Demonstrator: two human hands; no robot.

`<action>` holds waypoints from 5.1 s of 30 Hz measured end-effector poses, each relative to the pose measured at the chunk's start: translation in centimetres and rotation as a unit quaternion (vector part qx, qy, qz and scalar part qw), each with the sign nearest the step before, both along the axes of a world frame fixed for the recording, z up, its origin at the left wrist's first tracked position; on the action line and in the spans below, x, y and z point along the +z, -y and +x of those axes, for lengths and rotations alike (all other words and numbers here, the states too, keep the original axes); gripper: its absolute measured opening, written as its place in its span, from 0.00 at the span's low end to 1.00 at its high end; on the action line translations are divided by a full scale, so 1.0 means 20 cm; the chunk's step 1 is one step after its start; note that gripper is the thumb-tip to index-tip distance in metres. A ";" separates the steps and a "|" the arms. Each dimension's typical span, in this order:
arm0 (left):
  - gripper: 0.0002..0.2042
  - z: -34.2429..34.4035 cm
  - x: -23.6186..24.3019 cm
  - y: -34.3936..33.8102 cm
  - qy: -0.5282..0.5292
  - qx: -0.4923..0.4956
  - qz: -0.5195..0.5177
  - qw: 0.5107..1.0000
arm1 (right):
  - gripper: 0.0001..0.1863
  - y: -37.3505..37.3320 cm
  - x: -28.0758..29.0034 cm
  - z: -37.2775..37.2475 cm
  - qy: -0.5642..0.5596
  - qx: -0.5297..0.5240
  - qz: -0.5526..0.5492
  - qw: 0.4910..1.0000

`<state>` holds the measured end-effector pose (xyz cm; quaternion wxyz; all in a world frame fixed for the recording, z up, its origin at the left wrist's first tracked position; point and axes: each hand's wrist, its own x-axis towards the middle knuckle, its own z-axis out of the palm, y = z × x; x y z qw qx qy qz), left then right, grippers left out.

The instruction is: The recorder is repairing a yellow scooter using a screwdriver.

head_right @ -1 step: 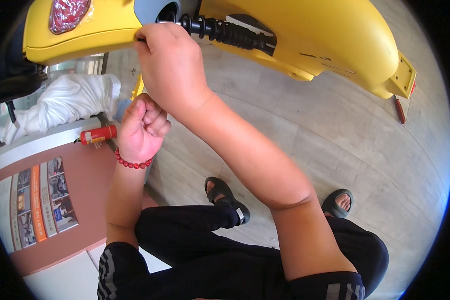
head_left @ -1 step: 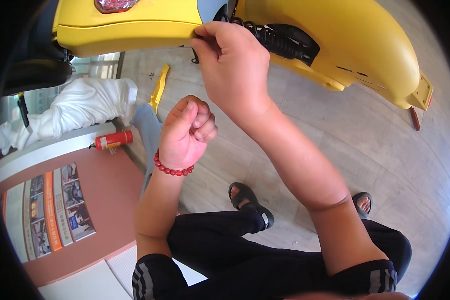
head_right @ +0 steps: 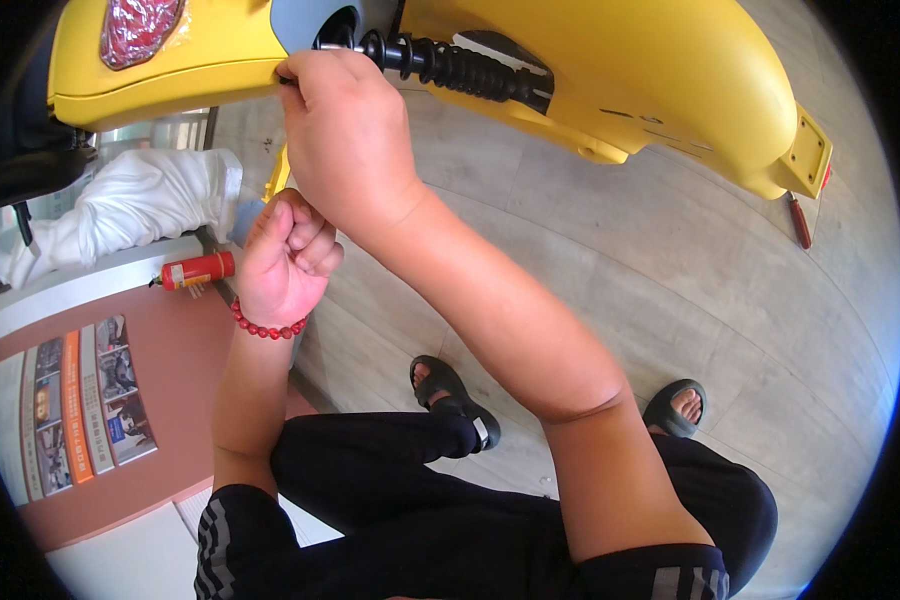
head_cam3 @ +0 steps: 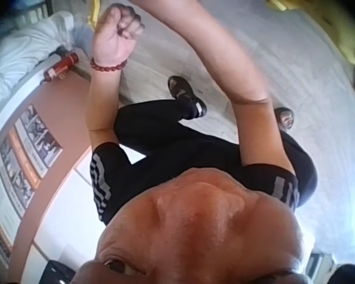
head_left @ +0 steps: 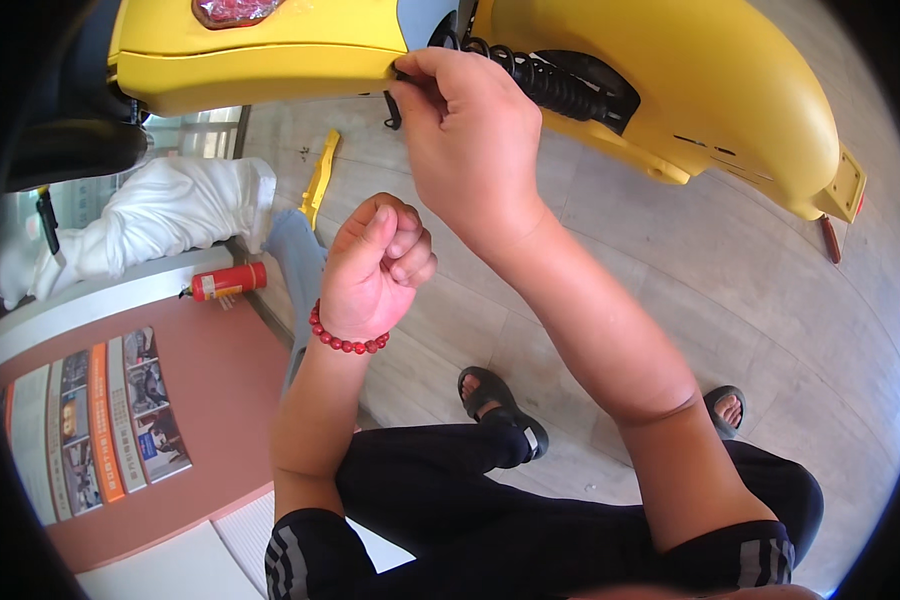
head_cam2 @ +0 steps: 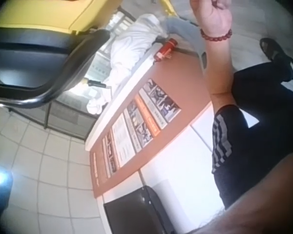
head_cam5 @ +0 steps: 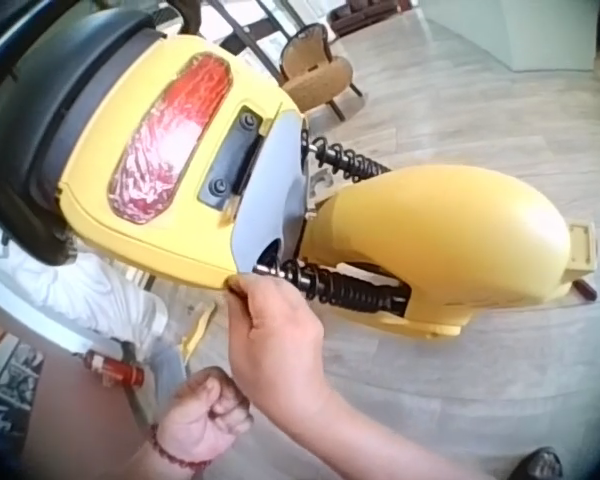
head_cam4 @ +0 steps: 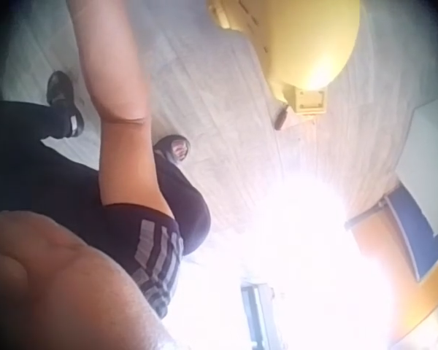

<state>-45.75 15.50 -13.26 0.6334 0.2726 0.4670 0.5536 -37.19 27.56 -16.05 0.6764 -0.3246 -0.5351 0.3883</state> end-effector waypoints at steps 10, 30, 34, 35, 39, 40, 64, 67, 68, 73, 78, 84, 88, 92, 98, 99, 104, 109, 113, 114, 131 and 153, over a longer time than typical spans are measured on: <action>0.10 -0.01 0.00 0.01 0.004 0.009 -0.015 1.000 | 0.05 0.00 0.04 0.04 0.134 0.002 -0.014 0.991; 0.08 0.02 -0.03 0.00 0.022 0.003 -0.016 1.000 | 0.04 0.01 0.01 0.00 0.011 -0.048 0.016 0.999; 0.08 0.01 -0.02 0.00 0.029 0.012 -0.019 0.999 | 0.04 0.01 0.05 0.03 0.085 -0.008 -0.026 0.996; 0.08 0.01 -0.03 0.00 0.031 0.016 -0.020 0.999 | 0.04 0.01 0.05 0.03 0.087 -0.008 -0.025 0.996; 0.09 0.03 -0.03 0.00 0.020 0.017 -0.024 0.999 | 0.05 0.01 0.07 0.03 0.091 -0.023 -0.026 0.995; 0.09 0.03 -0.03 0.00 0.017 0.022 -0.028 0.999 | 0.06 0.02 0.07 0.03 0.098 -0.033 -0.021 0.994; 0.08 0.04 -0.02 -0.02 0.027 0.012 -0.026 0.999 | 0.08 -0.02 0.02 0.01 -0.023 0.131 -0.087 0.987; 0.07 0.04 -0.03 -0.02 0.031 0.010 -0.025 0.999 | 0.06 -0.03 0.01 0.01 -0.002 0.029 -0.053 0.998; 0.07 0.04 -0.03 -0.03 0.035 0.007 -0.026 0.999 | 0.06 -0.03 0.01 0.02 -0.003 0.029 -0.054 0.998; 0.08 0.03 -0.03 -0.03 0.038 0.012 -0.027 0.999 | 0.07 -0.04 0.03 0.04 0.104 0.021 0.015 0.994; 0.09 0.04 -0.03 -0.03 0.037 0.008 -0.039 0.999 | 0.07 -0.08 0.00 0.07 0.124 0.088 0.031 0.988; 0.09 0.03 -0.03 -0.04 0.046 0.006 -0.035 0.998 | 0.07 -0.04 0.00 0.04 0.095 0.075 0.025 0.992; 0.05 0.04 -0.01 -0.04 0.072 0.014 -0.040 0.997 | 0.07 -0.05 0.02 0.06 0.127 0.066 0.035 0.989; 0.05 0.04 -0.01 -0.06 0.110 -0.001 -0.027 0.994 | 0.12 -0.06 0.03 0.07 0.165 0.083 0.014 0.983; 0.06 0.06 -0.01 -0.07 0.129 0.016 -0.011 0.991 | 0.16 -0.12 -0.04 0.10 0.140 0.169 0.041 0.975; 0.06 0.06 -0.01 -0.08 0.129 0.016 -0.011 0.991 | 0.16 -0.12 -0.05 0.13 0.089 0.249 -0.025 0.964; 0.07 0.06 0.01 -0.10 -0.022 -0.008 0.027 0.999 | 0.06 -0.06 0.02 0.34 -0.045 0.591 -0.161 0.789; 0.08 0.17 0.07 -0.15 -0.051 0.071 0.070 0.994 | 0.09 -0.03 0.14 0.41 0.067 0.434 0.023 0.898; 0.06 0.25 0.16 -0.21 -0.048 0.139 0.100 0.984 | 0.08 -0.02 0.29 0.48 0.116 0.318 0.036 0.940; 0.06 0.26 0.19 -0.23 -0.050 0.112 0.120 0.985 | 0.08 -0.04 0.34 0.52 0.115 0.303 0.048 0.945; 0.18 0.53 0.82 -0.31 -0.130 0.093 0.085 0.983 | 0.05 -0.32 0.81 0.78 0.069 0.309 0.265 0.911; 0.24 -0.17 1.57 -0.72 -0.810 0.081 0.052 0.579 | 0.11 -1.27 0.33 0.40 0.157 0.396 -0.041 0.904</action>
